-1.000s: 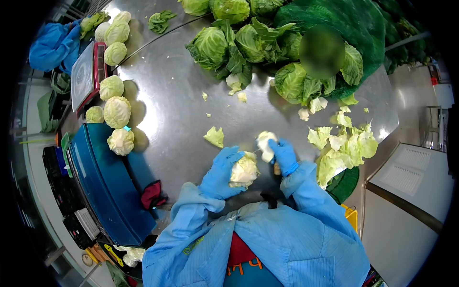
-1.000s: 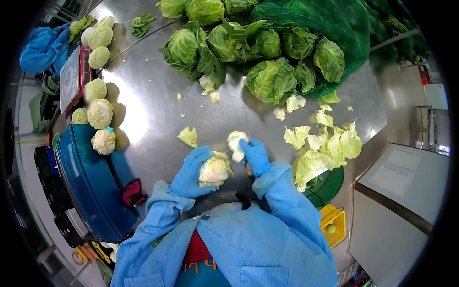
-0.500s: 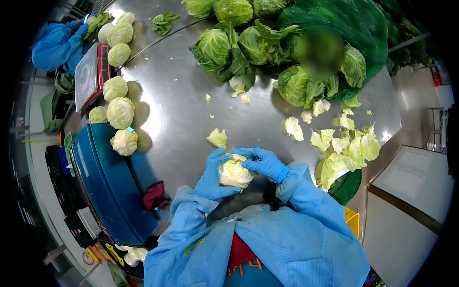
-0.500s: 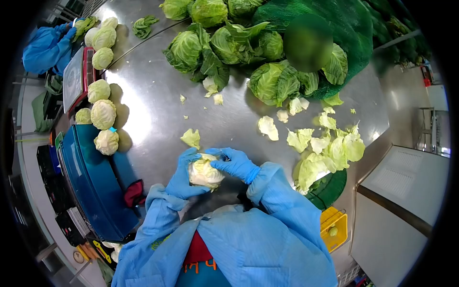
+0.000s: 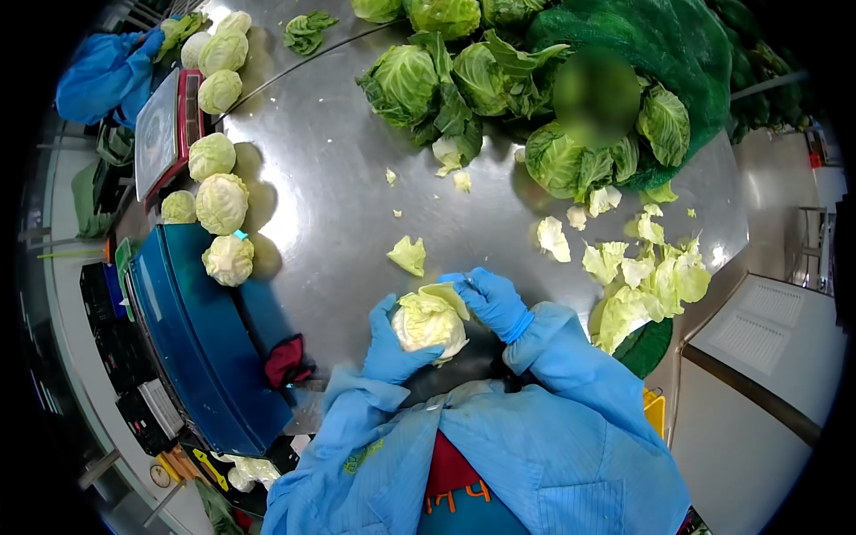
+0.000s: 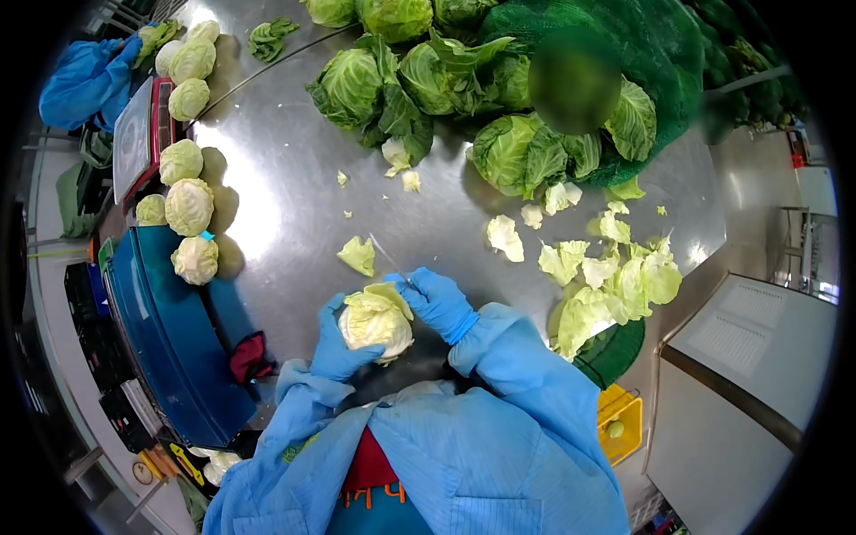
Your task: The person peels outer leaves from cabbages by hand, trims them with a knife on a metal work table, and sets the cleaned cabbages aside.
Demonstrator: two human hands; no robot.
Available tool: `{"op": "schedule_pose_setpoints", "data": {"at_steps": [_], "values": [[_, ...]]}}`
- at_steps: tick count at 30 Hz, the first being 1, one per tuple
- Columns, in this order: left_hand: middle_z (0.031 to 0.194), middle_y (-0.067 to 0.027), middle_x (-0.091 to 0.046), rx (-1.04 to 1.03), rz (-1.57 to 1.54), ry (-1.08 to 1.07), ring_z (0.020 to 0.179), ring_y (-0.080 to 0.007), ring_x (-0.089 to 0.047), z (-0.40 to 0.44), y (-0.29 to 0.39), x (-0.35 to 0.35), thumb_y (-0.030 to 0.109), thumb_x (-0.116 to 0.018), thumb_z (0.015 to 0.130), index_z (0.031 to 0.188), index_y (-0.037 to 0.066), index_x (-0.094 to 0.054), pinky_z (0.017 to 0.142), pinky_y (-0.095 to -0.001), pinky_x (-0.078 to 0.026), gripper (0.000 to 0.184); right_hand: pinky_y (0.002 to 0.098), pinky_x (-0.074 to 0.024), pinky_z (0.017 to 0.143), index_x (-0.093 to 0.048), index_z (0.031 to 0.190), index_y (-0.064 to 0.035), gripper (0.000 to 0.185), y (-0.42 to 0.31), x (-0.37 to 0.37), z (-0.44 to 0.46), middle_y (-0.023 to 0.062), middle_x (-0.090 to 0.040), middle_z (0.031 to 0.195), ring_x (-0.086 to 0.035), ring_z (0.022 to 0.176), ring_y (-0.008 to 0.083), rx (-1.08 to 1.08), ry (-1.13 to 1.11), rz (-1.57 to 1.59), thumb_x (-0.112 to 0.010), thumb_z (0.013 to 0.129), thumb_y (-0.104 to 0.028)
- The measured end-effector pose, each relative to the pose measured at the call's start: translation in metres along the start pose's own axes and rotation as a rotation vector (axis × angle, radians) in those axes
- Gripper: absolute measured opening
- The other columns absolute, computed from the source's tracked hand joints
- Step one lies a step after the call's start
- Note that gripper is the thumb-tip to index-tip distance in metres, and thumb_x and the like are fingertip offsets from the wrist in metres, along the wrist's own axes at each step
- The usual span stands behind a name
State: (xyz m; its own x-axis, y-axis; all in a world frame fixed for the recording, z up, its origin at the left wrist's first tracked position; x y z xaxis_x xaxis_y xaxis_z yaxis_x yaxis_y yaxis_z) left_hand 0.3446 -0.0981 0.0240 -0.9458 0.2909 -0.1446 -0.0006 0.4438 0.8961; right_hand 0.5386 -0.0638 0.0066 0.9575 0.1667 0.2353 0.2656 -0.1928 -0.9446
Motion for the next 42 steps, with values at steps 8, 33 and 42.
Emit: {"op": "schedule_pose_setpoints", "data": {"at_steps": [8,33,42], "values": [[0.137,-0.0123,-0.046,-0.005,-0.196,-0.175,0.128,-0.0214,-0.044,-0.007,0.002,0.001,0.014,-0.091,0.056,0.143,-0.001,-0.031,0.109,-0.0375,-0.035,0.106,0.0311,-0.0493,0.071,-0.067,0.092,-0.0029,0.02,0.023,0.04,-0.017,0.0072,-0.067,0.085,-0.06,0.074,0.0169,-0.211,0.144,0.086,-0.06,0.094,-0.021],[0.132,-0.0178,-0.046,-0.36,0.791,-0.095,0.122,-0.0361,-0.046,0.03,0.058,-0.031,0.027,-0.089,0.056,0.137,0.004,-0.04,0.106,-0.0423,-0.037,0.098,0.0298,-0.0493,0.074,-0.064,0.109,-0.0072,0.03,-0.053,0.029,-0.018,0.0072,-0.061,0.094,-0.062,0.081,0.0196,0.189,-0.154,-0.214,-0.072,0.083,-0.017],[0.136,-0.0207,-0.039,-0.231,0.534,-0.001,0.123,-0.0309,-0.046,0.039,0.038,-0.021,0.024,-0.092,0.055,0.144,0.0,-0.02,0.104,-0.0405,-0.04,0.117,0.0307,-0.0489,0.082,-0.067,0.1,0.0017,0.02,-0.11,0.037,-0.042,0.0145,-0.067,0.101,-0.064,0.094,0.0196,0.099,-0.834,0.682,-0.072,0.084,-0.008]]}}
Point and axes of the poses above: each hand's wrist, its own z-axis towards the middle knuckle, its own x-axis out of the back of the hand, y = z × x, the point moved 7 cm from there along z, towards the middle knuckle
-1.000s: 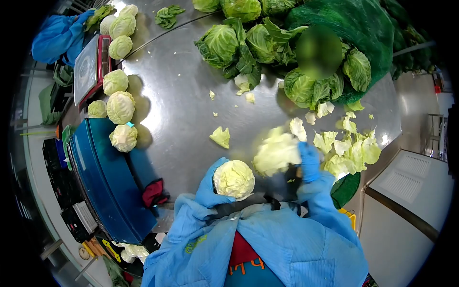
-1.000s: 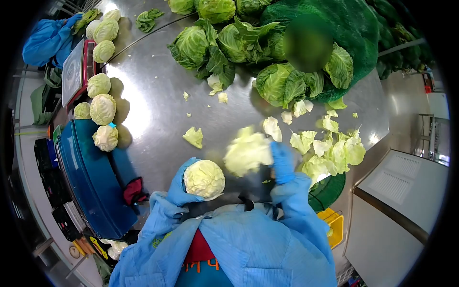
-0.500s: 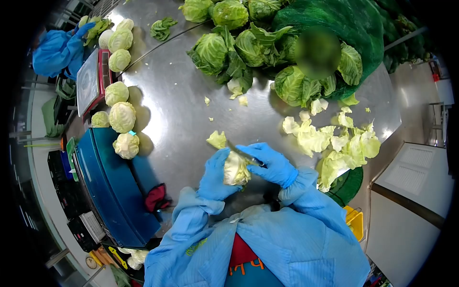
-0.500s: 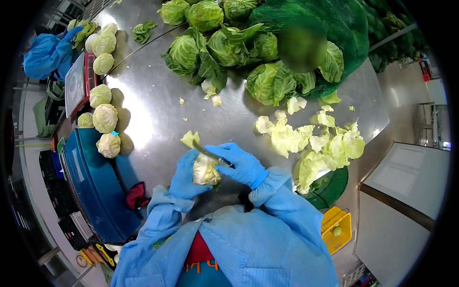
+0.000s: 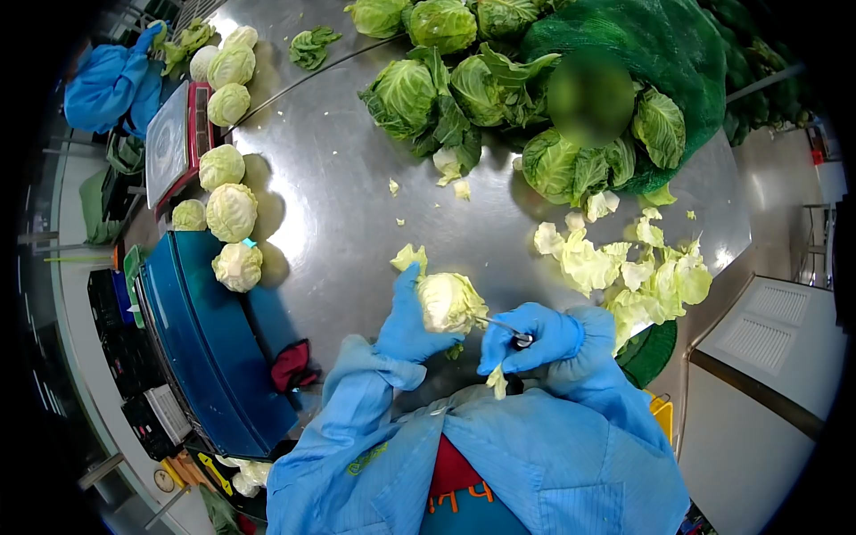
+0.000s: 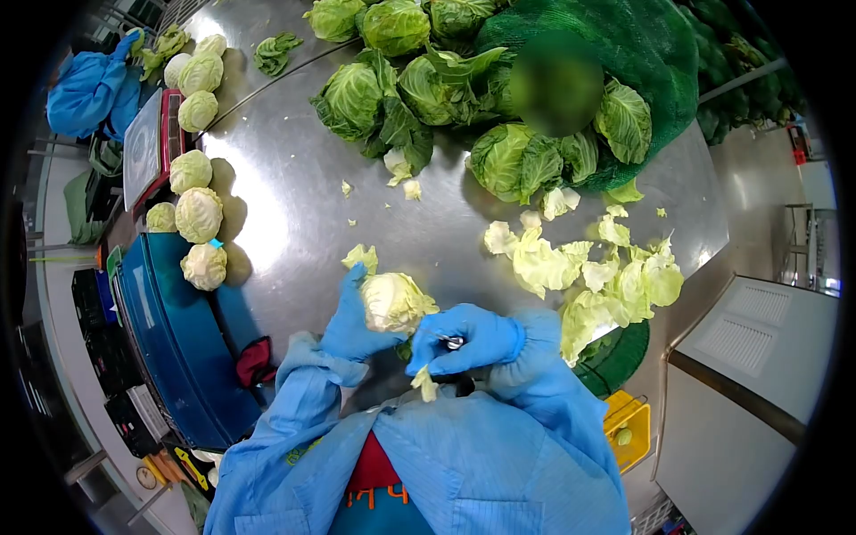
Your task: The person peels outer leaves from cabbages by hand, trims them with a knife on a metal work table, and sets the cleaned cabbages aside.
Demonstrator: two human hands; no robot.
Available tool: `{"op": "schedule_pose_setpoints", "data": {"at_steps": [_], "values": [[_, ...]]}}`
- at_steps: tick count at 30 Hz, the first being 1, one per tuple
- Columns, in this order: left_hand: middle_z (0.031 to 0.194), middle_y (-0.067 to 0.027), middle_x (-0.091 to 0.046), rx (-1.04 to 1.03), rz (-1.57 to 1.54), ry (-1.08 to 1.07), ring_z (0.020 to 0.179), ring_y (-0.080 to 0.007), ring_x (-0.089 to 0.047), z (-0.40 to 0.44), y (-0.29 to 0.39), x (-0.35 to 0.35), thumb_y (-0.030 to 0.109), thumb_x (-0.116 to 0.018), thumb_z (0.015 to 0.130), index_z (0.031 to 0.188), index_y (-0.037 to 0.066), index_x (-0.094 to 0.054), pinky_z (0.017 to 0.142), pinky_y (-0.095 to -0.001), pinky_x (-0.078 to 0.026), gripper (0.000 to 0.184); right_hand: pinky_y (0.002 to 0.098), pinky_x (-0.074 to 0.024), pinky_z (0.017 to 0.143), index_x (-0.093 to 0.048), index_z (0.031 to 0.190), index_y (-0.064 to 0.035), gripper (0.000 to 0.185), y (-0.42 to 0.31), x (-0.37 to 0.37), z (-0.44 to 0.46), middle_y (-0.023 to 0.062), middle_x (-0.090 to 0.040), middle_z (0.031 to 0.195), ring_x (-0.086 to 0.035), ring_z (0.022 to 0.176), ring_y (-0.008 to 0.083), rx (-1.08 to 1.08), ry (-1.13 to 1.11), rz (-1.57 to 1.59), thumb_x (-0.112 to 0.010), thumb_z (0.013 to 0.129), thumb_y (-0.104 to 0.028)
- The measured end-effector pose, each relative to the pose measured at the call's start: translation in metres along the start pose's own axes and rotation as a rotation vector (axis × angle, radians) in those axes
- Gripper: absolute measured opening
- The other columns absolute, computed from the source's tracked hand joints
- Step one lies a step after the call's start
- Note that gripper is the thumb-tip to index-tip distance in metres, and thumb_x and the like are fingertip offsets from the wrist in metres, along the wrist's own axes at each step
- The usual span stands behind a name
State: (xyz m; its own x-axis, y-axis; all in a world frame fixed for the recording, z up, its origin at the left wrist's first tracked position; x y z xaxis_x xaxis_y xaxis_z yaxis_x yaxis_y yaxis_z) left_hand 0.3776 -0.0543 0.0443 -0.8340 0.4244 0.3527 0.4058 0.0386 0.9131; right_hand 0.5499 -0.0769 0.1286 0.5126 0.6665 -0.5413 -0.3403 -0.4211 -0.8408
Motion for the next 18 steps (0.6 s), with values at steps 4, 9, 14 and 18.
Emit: {"op": "schedule_pose_setpoints", "data": {"at_steps": [4,9,14,18], "values": [[0.139,-0.02,-0.039,0.089,-0.338,0.2,0.123,-0.0302,-0.046,-0.012,-0.011,-0.01,0.022,-0.088,0.061,0.137,0.0,-0.031,0.103,-0.0394,-0.042,0.097,0.0253,-0.0481,0.072,-0.065,0.112,0.0001,0.025,0.015,0.066,-0.048,0.0092,-0.065,0.1,-0.059,0.081,0.0131,-0.089,0.837,-0.492,-0.065,0.088,-0.008],[0.132,-0.0153,-0.051,0.402,-1.114,0.267,0.121,-0.0323,-0.051,-0.01,-0.047,-0.008,0.03,-0.073,0.08,0.132,0.005,-0.044,0.097,-0.0469,-0.048,0.065,0.0195,-0.0432,0.051,-0.057,0.126,-0.0038,0.036,0.048,0.067,-0.07,0.0064,-0.063,0.095,-0.051,0.064,0.0064,-0.06,1.288,-0.021,-0.059,0.09,-0.009],[0.144,-0.0134,-0.042,0.487,-1.629,0.166,0.128,-0.0385,-0.044,-0.01,-0.03,0.012,0.059,-0.057,0.084,0.143,0.017,-0.037,0.094,-0.058,-0.047,0.075,0.033,-0.0573,0.068,-0.046,0.136,-0.002,0.049,0.163,0.006,-0.015,0.0107,-0.062,0.116,-0.064,0.081,0.0191,-0.307,0.828,0.427,-0.058,0.09,-0.013],[0.148,-0.0147,-0.034,0.401,-1.827,0.151,0.129,-0.0466,-0.04,-0.011,-0.036,0.015,0.062,-0.057,0.083,0.146,0.017,-0.033,0.095,-0.0597,-0.046,0.081,0.0375,-0.0531,0.087,-0.042,0.14,-0.0037,0.052,0.205,0.001,0.021,0.0128,-0.053,0.133,-0.06,0.106,0.0244,-0.135,0.63,0.524,-0.056,0.091,-0.009]]}}
Point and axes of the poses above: each hand's wrist, its own z-axis towards the middle knuckle, its own x-axis out of the back of the hand, y = z × x, the point moved 7 cm from there along z, towards the middle knuckle
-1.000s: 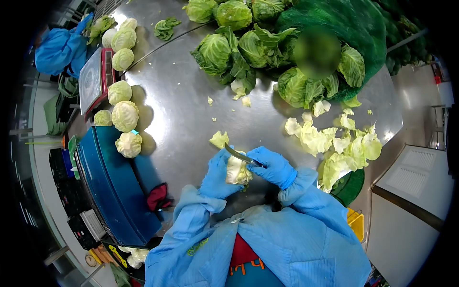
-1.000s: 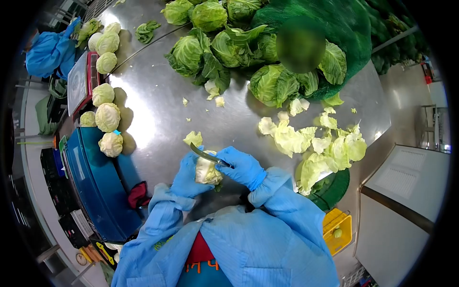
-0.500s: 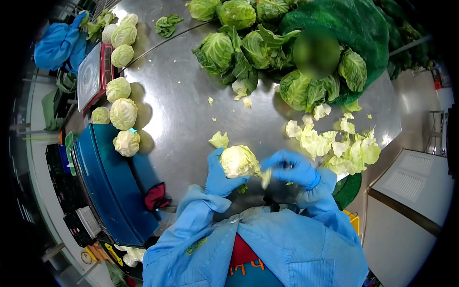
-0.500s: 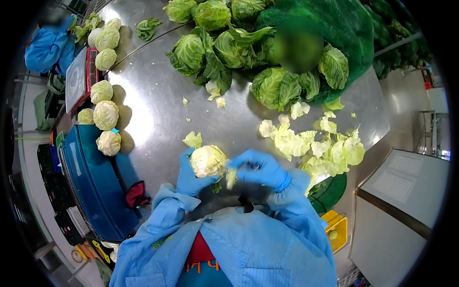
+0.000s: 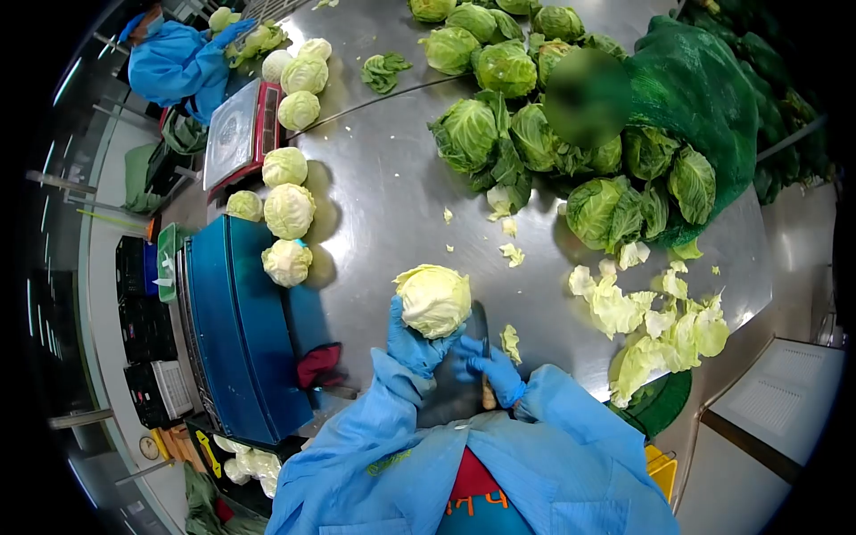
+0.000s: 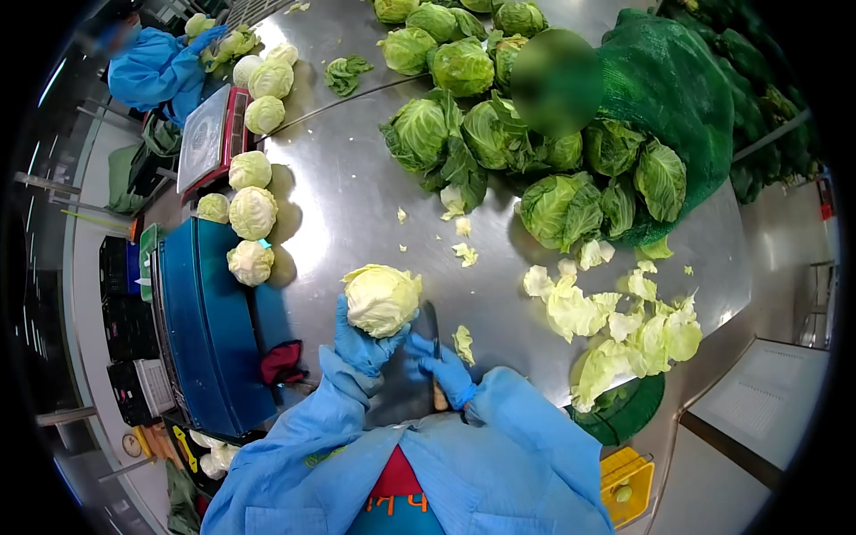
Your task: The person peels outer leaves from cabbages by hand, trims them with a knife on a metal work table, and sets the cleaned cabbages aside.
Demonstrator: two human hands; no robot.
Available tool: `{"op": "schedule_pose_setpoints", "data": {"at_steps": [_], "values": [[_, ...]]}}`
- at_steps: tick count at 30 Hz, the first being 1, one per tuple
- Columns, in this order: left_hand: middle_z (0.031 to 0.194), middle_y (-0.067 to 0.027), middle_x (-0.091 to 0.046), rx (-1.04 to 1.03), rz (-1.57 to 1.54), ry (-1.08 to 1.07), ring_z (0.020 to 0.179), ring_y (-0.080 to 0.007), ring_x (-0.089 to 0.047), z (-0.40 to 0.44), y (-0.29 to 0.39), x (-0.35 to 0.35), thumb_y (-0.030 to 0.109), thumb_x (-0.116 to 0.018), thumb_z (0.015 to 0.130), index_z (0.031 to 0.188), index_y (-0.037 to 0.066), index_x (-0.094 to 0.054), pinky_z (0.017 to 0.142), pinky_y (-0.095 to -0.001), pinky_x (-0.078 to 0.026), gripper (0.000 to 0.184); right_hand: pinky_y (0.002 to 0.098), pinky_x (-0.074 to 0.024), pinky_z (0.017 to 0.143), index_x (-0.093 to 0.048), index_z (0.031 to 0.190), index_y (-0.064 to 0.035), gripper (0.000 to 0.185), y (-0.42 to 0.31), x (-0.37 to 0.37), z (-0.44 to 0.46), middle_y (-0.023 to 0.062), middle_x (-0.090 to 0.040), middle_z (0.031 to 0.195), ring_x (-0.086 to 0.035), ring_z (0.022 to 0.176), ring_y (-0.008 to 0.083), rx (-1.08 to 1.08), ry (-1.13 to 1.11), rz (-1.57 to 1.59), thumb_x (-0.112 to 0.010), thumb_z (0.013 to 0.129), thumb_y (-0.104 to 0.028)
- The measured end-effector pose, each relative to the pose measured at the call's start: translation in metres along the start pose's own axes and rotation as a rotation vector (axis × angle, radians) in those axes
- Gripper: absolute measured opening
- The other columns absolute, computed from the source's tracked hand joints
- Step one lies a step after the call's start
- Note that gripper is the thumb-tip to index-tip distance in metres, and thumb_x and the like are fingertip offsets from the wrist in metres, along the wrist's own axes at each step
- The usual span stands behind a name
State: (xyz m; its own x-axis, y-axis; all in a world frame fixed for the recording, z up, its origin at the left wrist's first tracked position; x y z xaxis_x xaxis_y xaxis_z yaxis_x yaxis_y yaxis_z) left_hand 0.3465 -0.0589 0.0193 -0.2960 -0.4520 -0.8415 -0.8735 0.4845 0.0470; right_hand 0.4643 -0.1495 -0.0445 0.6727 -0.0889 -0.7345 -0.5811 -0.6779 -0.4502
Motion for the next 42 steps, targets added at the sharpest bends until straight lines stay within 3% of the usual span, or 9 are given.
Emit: {"op": "schedule_pose_setpoints", "data": {"at_steps": [8,13,20,24,30,36,37,39,42], "values": [[0.149,-0.0162,-0.034,0.082,0.21,-0.035,0.131,-0.0416,-0.041,-0.008,-0.018,-0.023,0.059,-0.057,0.082,0.147,0.02,-0.031,0.098,-0.0646,-0.041,0.08,0.0403,-0.0451,0.098,-0.044,0.138,-0.0025,0.052,-0.154,0.078,-0.027,0.0106,-0.044,0.137,-0.051,0.117,0.0242,0.733,0.699,0.049,-0.059,0.088,-0.009],[0.135,-0.0177,-0.047,0.085,0.491,0.095,0.124,-0.0317,-0.049,-0.003,-0.029,-0.015,0.03,-0.078,0.075,0.141,0.005,-0.033,0.103,-0.0454,-0.043,0.083,0.0358,-0.0512,0.082,-0.044,0.134,-0.0066,0.045,-0.161,0.167,-0.137,0.0118,-0.052,0.123,-0.057,0.1,0.0221,1.002,1.018,0.105,-0.056,0.091,-0.015],[0.128,-0.0151,-0.045,-0.492,1.799,-0.061,0.12,-0.0267,-0.046,-0.012,-0.046,-0.042,0.024,-0.09,0.059,0.14,-0.001,-0.028,0.105,-0.0397,-0.038,0.105,0.018,-0.0385,0.045,-0.055,0.125,-0.0075,0.032,-0.156,0.15,-0.196,0.0079,-0.065,0.102,-0.048,0.054,0.0061,0.898,1.121,-0.228,-0.053,0.096,-0.019],[0.128,-0.0188,-0.04,-0.689,1.995,-0.175,0.118,-0.0335,-0.045,-0.007,-0.064,-0.043,0.029,-0.09,0.056,0.139,0.0,-0.028,0.103,-0.0418,-0.038,0.107,0.0165,-0.0372,0.045,-0.058,0.125,-0.0105,0.033,-0.152,0.11,-0.14,0.0037,-0.065,0.099,-0.045,0.054,0.0029,0.559,0.952,-0.544,-0.057,0.092,-0.01],[0.13,-0.0215,-0.041,-0.628,2.003,-0.137,0.119,-0.0397,-0.043,-0.001,-0.067,-0.058,0.034,-0.088,0.056,0.132,0.002,-0.034,0.101,-0.047,-0.038,0.099,0.0157,-0.0354,0.044,-0.057,0.129,-0.0125,0.039,-0.193,0.167,-0.143,0.0003,-0.065,0.097,-0.042,0.054,0.0017,0.715,1.098,-0.285,-0.06,0.09,-0.007],[0.12,-0.0189,-0.042,-0.63,2.02,-0.205,0.111,-0.0339,-0.048,0.003,-0.075,-0.061,0.031,-0.089,0.055,0.13,0.001,-0.034,0.095,-0.0441,-0.042,0.097,0.0146,-0.0322,0.04,-0.058,0.128,-0.0139,0.033,-0.176,0.186,-0.203,-0.0015,-0.061,0.089,-0.037,0.048,0.0018,0.739,1.276,-0.193,-0.053,0.096,-0.02],[0.12,-0.0195,-0.042,-0.62,2.058,-0.138,0.11,-0.035,-0.047,0.005,-0.078,-0.063,0.032,-0.088,0.055,0.13,0.001,-0.034,0.094,-0.0447,-0.042,0.098,0.0156,-0.0334,0.041,-0.063,0.119,-0.0083,0.039,-0.165,0.188,-0.184,-0.0006,-0.065,0.085,-0.042,0.051,0.0022,0.717,0.993,0.033,-0.049,0.097,-0.038],[0.121,-0.0207,-0.042,-0.589,2.143,-0.014,0.109,-0.0371,-0.047,0.005,-0.083,-0.071,0.036,-0.088,0.055,0.131,0.0,-0.035,0.093,-0.046,-0.042,0.099,0.0199,-0.0395,0.047,-0.069,0.102,-0.0117,0.036,-0.14,0.129,-0.152,-0.0014,-0.064,0.083,-0.051,0.055,0.0052,0.198,0.873,-0.43,-0.044,0.1,-0.037],[0.125,-0.0217,-0.041,-0.457,2.273,0.142,0.112,-0.042,-0.044,0.015,-0.09,-0.074,0.04,-0.087,0.055,0.133,0.0,-0.034,0.093,-0.0497,-0.042,0.102,0.0363,-0.0507,0.071,-0.068,0.091,-0.0106,0.04,-0.123,0.049,-0.118,0.0104,-0.067,0.085,-0.064,0.074,0.0284,0.343,0.692,-1.144,-0.049,0.095,-0.046]]}}
Point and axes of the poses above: each hand's wrist, its own z-axis towards the middle knuckle, its own x-axis out of the back of the hand, y = z × x, the point moved 7 cm from there along z, towards the middle knuckle
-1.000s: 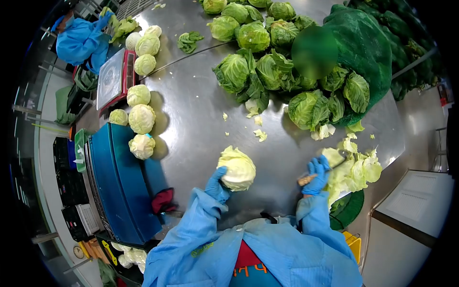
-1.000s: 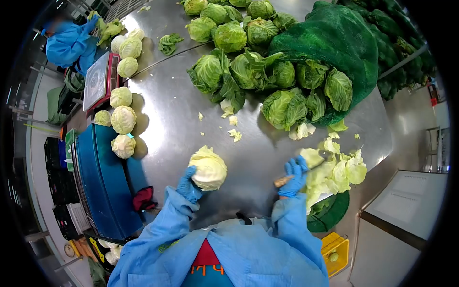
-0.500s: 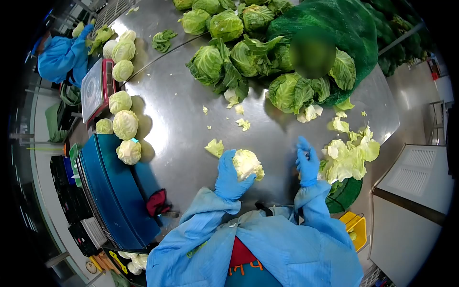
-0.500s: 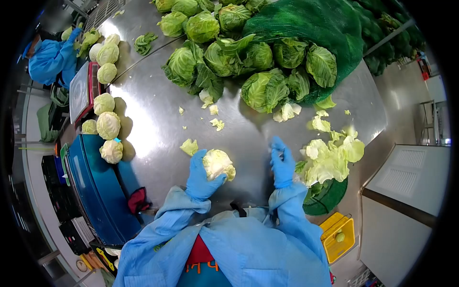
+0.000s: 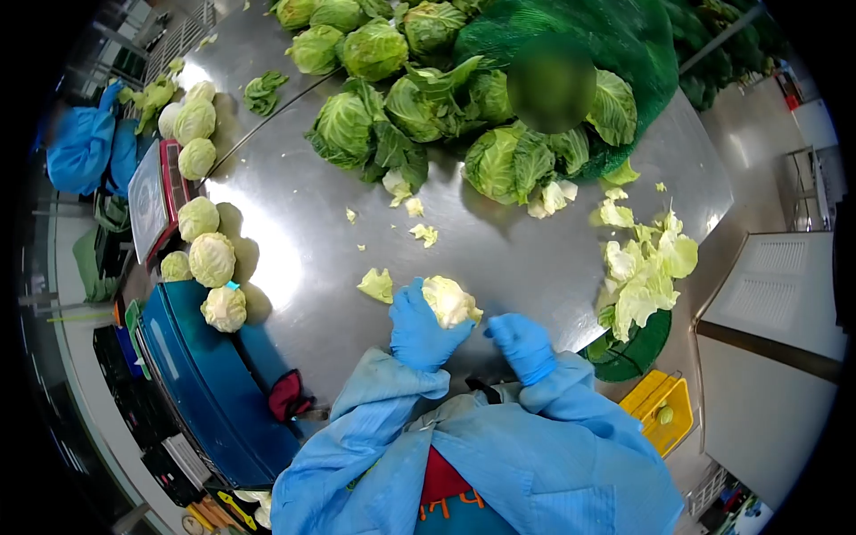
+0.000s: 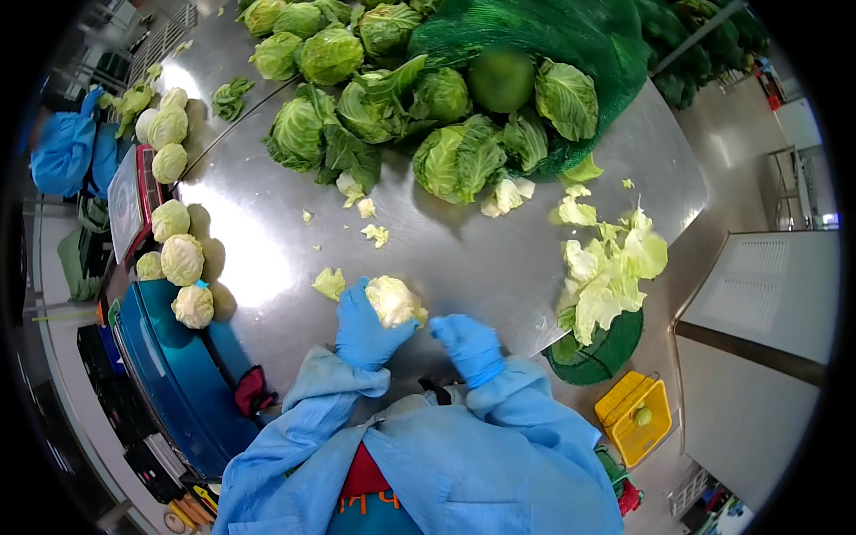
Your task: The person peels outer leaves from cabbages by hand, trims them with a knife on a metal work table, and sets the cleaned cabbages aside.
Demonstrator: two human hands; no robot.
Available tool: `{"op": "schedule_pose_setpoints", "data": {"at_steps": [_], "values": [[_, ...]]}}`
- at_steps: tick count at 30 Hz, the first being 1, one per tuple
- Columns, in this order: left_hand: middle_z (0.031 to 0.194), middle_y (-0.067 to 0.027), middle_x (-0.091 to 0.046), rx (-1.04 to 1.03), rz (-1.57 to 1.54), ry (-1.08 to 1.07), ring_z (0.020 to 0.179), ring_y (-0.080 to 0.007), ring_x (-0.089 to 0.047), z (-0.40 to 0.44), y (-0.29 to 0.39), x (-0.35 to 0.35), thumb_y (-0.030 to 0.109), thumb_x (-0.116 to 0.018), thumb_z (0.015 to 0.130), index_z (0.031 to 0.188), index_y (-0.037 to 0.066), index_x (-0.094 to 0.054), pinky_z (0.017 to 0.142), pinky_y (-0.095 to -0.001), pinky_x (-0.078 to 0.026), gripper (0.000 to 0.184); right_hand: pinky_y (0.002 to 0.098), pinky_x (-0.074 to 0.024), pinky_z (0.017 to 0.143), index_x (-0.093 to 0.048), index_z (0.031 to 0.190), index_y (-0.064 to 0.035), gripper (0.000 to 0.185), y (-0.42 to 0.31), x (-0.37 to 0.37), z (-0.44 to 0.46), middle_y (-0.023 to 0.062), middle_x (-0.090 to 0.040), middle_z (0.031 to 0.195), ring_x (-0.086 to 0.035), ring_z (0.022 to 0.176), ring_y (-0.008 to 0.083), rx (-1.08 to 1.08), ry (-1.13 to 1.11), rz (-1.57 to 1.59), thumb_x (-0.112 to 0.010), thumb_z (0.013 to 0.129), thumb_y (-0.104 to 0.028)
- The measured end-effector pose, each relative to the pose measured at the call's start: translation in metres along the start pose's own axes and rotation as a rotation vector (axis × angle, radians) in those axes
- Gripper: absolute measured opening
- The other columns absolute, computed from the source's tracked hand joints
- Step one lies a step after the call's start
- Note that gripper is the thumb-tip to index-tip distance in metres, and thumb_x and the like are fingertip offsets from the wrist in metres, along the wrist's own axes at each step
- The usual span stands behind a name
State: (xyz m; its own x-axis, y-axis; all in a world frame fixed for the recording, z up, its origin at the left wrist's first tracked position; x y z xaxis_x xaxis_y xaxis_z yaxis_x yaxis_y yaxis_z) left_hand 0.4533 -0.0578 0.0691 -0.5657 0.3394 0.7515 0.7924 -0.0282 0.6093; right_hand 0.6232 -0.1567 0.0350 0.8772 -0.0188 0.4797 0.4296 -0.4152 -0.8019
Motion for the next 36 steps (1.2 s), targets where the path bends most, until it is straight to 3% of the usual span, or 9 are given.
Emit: {"op": "schedule_pose_setpoints", "data": {"at_steps": [2,4,9,16,22,24,28,29,36], "values": [[0.124,-0.0214,-0.041,-0.004,0.091,-0.032,0.111,-0.0408,-0.044,0.004,0.005,-0.005,0.043,-0.086,0.055,0.133,-0.001,-0.033,0.093,-0.0482,-0.042,0.103,0.0398,-0.0507,0.063,-0.065,0.085,-0.012,0.042,-0.031,-0.007,-0.003,0.008,-0.064,0.079,-0.063,0.071,0.03,0.179,0.147,-0.158,-0.055,0.089,-0.053],[0.123,-0.0212,-0.04,-0.03,0.157,-0.054,0.111,-0.0401,-0.043,0.005,0.007,-0.006,0.045,-0.086,0.055,0.132,-0.002,-0.033,0.093,-0.0474,-0.04,0.105,0.0378,-0.0505,0.061,-0.065,0.081,-0.0117,0.04,-0.033,-0.011,0.0,0.0075,-0.065,0.08,-0.064,0.07,0.0287,0.132,0.046,-0.342,-0.057,0.089,-0.05],[0.122,-0.0222,-0.038,-0.019,0.168,-0.149,0.112,-0.0396,-0.04,0.009,0.016,-0.009,0.043,-0.085,0.053,0.13,-0.002,-0.033,0.095,-0.048,-0.037,0.103,0.0429,-0.05,0.061,-0.064,0.08,-0.0134,0.049,-0.016,-0.009,0.008,0.0079,-0.063,0.074,-0.062,0.066,0.0312,0.136,-0.033,-0.292,-0.048,0.09,-0.058],[0.125,-0.0204,-0.034,0.07,0.305,-0.196,0.11,-0.0399,-0.041,0.011,0.016,-0.025,0.041,-0.085,0.052,0.134,0.001,-0.028,0.083,-0.0444,-0.052,0.108,0.044,-0.0505,0.063,-0.065,0.081,-0.013,0.052,0.006,-0.013,0.024,0.0082,-0.065,0.07,-0.064,0.067,0.0324,-0.017,-0.19,-0.304,-0.044,0.092,-0.059],[0.119,-0.0192,-0.037,0.042,0.313,-0.073,0.109,-0.0396,-0.042,0.002,0.024,-0.025,0.041,-0.085,0.054,0.132,0.001,-0.032,0.083,-0.046,-0.049,0.103,0.0444,-0.0511,0.065,-0.068,0.079,-0.0122,0.058,-0.015,-0.003,0.039,0.0122,-0.067,0.073,-0.064,0.069,0.0344,-0.094,0.054,-0.528,-0.039,0.093,-0.061],[0.113,-0.0189,-0.039,0.022,0.312,-0.033,0.107,-0.0404,-0.041,-0.009,0.035,-0.019,0.039,-0.085,0.056,0.128,-0.001,-0.033,0.087,-0.0493,-0.04,0.097,0.0423,-0.0515,0.064,-0.069,0.078,-0.0092,0.062,0.008,0.011,0.066,0.0129,-0.066,0.07,-0.064,0.065,0.032,-0.197,0.018,-0.365,-0.04,0.093,-0.061],[0.118,-0.0213,-0.039,-0.161,0.16,0.001,0.11,-0.0396,-0.043,-0.023,0.02,-0.004,0.036,-0.087,0.057,0.131,-0.002,-0.03,0.091,-0.046,-0.042,0.102,0.0318,-0.0506,0.06,-0.066,0.064,-0.003,0.071,0.014,0.021,0.059,0.0106,-0.064,0.061,-0.062,0.059,0.0209,-0.459,-0.15,0.157,-0.041,0.092,-0.064],[0.12,-0.022,-0.039,-0.156,0.074,-0.017,0.11,-0.0387,-0.044,-0.022,0.005,-0.003,0.036,-0.088,0.056,0.132,-0.003,-0.029,0.093,-0.0447,-0.042,0.104,0.0279,-0.0482,0.055,-0.065,0.066,-0.0004,0.068,0.006,0.02,0.049,0.0074,-0.061,0.059,-0.059,0.055,0.0153,-0.398,-0.19,0.188,-0.045,0.093,-0.06],[0.125,-0.0234,-0.039,-0.164,-0.153,0.086,0.117,-0.0358,-0.044,-0.025,-0.013,-0.002,0.03,-0.087,0.057,0.137,-0.007,-0.025,0.101,-0.0419,-0.039,0.107,0.0411,-0.0506,0.064,-0.068,0.08,-0.0075,0.062,-0.005,-0.027,0.002,0.0114,-0.066,0.071,-0.064,0.067,0.03,-0.046,-0.166,-0.078,-0.046,0.089,-0.064]]}}
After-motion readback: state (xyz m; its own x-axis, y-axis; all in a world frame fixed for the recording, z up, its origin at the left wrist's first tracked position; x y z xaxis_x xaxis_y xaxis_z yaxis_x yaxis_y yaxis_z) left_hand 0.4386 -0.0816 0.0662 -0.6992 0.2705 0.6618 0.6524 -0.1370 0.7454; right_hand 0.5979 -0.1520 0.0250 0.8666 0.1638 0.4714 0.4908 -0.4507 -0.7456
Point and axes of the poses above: each hand's wrist, its own z-axis towards the middle knuckle, its own x-axis out of the back of the hand, y = z × x, the point moved 7 cm from there along z, towards the middle knuckle
